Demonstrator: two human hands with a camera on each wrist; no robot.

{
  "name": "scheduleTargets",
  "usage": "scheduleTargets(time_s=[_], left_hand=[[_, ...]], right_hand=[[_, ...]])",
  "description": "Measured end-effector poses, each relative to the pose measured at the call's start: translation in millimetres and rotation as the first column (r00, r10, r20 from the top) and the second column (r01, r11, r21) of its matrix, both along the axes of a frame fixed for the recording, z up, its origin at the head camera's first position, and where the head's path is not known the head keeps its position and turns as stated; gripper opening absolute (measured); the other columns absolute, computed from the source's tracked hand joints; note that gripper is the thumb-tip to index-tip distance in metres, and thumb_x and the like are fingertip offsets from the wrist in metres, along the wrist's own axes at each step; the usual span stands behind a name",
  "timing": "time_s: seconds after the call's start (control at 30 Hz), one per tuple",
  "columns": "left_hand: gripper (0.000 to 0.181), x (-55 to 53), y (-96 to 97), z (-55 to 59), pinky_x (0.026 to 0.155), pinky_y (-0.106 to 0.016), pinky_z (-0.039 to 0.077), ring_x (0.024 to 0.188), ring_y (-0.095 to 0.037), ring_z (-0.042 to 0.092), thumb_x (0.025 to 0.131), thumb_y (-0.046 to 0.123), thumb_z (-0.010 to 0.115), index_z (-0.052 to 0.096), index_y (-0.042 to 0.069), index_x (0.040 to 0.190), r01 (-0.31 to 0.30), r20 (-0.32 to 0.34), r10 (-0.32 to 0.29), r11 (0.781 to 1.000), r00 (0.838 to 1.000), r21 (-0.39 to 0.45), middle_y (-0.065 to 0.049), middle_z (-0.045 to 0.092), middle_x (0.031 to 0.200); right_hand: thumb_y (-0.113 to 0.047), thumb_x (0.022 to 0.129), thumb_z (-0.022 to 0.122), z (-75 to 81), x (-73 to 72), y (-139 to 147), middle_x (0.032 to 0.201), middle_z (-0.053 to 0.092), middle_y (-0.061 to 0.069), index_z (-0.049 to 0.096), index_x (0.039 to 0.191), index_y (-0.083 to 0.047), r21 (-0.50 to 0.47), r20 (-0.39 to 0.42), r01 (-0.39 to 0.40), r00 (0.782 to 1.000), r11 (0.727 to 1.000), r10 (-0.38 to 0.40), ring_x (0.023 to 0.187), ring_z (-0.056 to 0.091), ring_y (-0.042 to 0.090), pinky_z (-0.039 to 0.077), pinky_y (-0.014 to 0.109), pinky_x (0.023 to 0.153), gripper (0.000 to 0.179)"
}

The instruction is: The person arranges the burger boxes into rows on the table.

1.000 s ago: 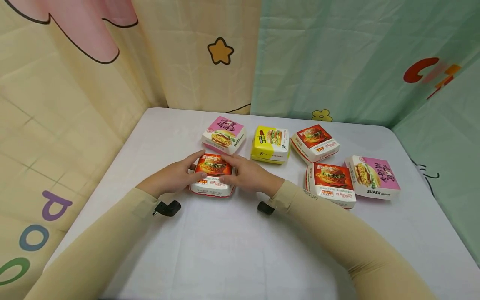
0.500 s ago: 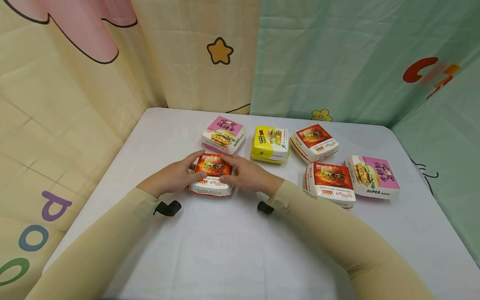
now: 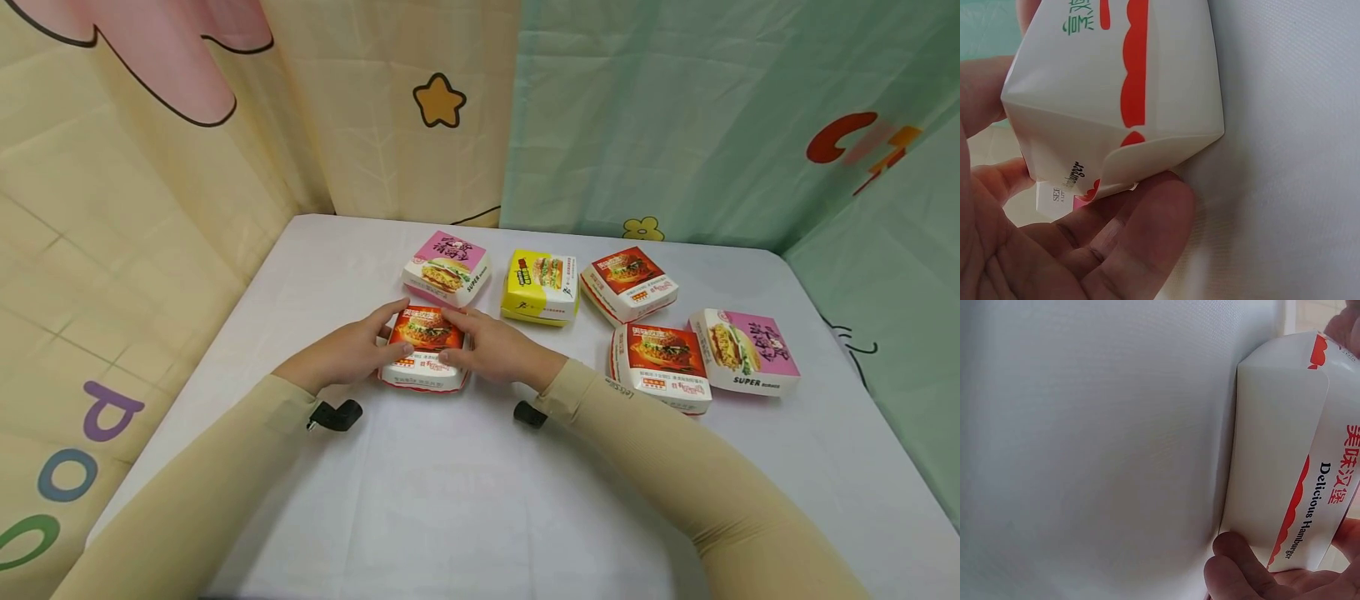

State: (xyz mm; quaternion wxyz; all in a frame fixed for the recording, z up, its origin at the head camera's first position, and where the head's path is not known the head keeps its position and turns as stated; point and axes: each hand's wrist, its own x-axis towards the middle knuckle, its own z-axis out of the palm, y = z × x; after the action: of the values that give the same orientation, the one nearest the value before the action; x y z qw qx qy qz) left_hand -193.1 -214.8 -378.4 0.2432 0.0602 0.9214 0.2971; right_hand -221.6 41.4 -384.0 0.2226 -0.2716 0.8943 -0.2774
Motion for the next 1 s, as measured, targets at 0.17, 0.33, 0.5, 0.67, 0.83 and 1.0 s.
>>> scheduleTargets(time_s=[0.17, 0.33, 0.5, 0.67, 0.83, 1.0], left_hand=[[0.092, -0.2, -0.4, -0.4, 0.089, -0.041, 0.052, 0.115, -0.032, 0.059, 0.101, 0.06, 0.061, 0.008, 0.033, 0.171, 0.002, -0.002, -0.002, 1.0, 1.0, 0.0, -0.02, 0.052, 0.151], [0.092, -0.8, -0.4, -0.8, 0.091, -0.041, 0.052, 0.117, -0.032, 0.058, 0.1, 0.06, 0.062, 0.009, 0.034, 0.171, -0.001, -0.002, 0.001, 1.0, 1.0, -0.006, -0.019, 0.052, 0.15], [0.093, -1.4, -1.4, -1.4, 0.092, -0.042, 0.052, 0.118, -0.033, 0.058, 0.099, 0.061, 0.062, 0.009, 0.032, 0.171, 0.002, -0.004, -0.002, 1.0, 1.0, -0.006, -0.019, 0.052, 0.15], [0.092, -1.1, -1.2, -1.4, 0.09, -0.04, 0.052, 0.116, -0.032, 0.059, 0.1, 0.06, 0.063, 0.01, 0.033, 0.17, -0.002, 0.001, 0.002, 1.0, 1.0, -0.001, -0.018, 0.053, 0.149], [0.092, -1.1, -1.1, -1.2, 0.088, -0.038, 0.051, 0.114, -0.032, 0.059, 0.1, 0.06, 0.062, 0.01, 0.033, 0.17, -0.001, 0.001, 0.001, 1.0, 1.0, 0.008, -0.019, 0.052, 0.149], [0.092, -0.6, -1.5, -1.4, 0.09, -0.04, 0.051, 0.115, -0.032, 0.059, 0.099, 0.061, 0.062, 0.01, 0.033, 0.17, 0.0, 0.001, 0.0, 1.0, 1.0, 0.018, -0.019, 0.053, 0.149]], right_hand=[[-0.048, 0.102, 0.066, 0.8, 0.4, -0.6, 0.177, 0.019, 0.009, 0.026, 0.169, -0.026, 0.01, 0.008, 0.003, 1.0, 1.0, -0.003, 0.16, 0.03, 0.028, 0.031, 0.048, 0.129, 0.081], [-0.049, 0.102, 0.066, 1.3, 0.3, -0.8, 0.177, 0.018, 0.008, 0.025, 0.169, -0.027, 0.019, 0.013, 0.004, 1.0, 1.0, -0.004, 0.158, 0.033, 0.028, 0.033, 0.048, 0.128, 0.082], [-0.05, 0.102, 0.066, 0.5, -0.4, -0.5, 0.178, 0.017, 0.007, 0.024, 0.169, -0.028, 0.02, 0.018, 0.003, 1.0, 1.0, -0.003, 0.158, 0.033, 0.027, 0.033, 0.048, 0.128, 0.082], [-0.049, 0.102, 0.066, 0.9, -0.4, -0.7, 0.178, 0.015, 0.006, 0.023, 0.169, -0.029, 0.02, 0.022, 0.0, 1.0, 1.0, -0.001, 0.159, 0.032, 0.027, 0.032, 0.048, 0.128, 0.082], [-0.049, 0.102, 0.065, 1.7, -0.1, -1.1, 0.178, 0.016, 0.007, 0.023, 0.169, -0.03, 0.033, 0.024, -0.001, 1.0, 0.999, 0.0, 0.158, 0.033, 0.028, 0.033, 0.048, 0.128, 0.082], [-0.05, 0.102, 0.065, 2.3, 0.0, -1.4, 0.178, 0.017, 0.008, 0.022, 0.169, -0.03, 0.045, 0.017, 0.001, 1.0, 0.999, -0.001, 0.157, 0.035, 0.029, 0.035, 0.049, 0.127, 0.082]])
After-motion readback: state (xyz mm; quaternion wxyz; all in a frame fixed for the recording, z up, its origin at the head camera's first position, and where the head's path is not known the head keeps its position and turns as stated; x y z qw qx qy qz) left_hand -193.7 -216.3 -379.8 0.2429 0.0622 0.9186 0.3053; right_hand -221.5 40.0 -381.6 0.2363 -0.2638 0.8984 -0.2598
